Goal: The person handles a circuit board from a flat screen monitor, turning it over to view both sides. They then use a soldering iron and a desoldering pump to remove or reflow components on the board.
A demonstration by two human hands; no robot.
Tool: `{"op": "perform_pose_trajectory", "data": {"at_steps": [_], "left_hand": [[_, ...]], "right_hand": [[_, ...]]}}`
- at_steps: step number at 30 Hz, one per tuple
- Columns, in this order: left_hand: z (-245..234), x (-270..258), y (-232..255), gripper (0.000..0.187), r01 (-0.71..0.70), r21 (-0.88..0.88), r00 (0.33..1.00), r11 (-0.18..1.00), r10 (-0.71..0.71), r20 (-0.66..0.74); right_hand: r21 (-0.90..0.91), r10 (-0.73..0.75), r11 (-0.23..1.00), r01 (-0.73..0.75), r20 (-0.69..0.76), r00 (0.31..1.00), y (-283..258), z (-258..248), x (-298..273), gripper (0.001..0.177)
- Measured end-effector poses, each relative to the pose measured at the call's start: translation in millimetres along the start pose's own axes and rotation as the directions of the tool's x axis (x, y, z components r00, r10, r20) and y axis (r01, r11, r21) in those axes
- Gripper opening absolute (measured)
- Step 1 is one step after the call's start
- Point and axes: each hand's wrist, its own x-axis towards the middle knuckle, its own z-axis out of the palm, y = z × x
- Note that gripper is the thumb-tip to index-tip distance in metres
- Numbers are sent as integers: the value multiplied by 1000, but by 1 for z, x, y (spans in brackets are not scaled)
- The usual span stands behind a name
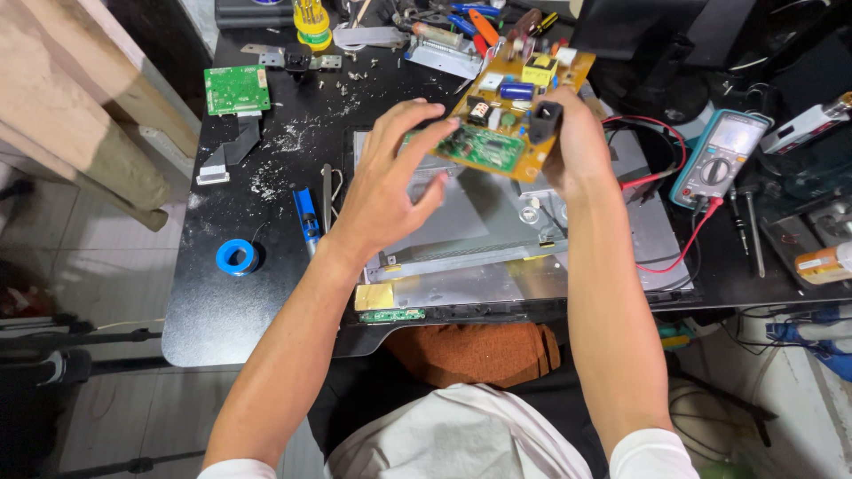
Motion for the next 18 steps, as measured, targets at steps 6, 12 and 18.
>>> {"op": "perform_pose_trajectory", "data": {"at_steps": [6,12,18], "left_hand": [[10,0,2,54,-28,90,998,996,23,61],[13,-5,-3,45,21,-19,998,1000,-22,-56],[10,-4,-2,35,218,-205,939,954,-262,-222]], "right_hand": [[-109,-22,993,37,130,991,-7,15,-16,27],[-176,-68,979,100,181,981,-18,40,-33,29],[-337,-257,889,311,197,946,-11,50,-44,49]]}}
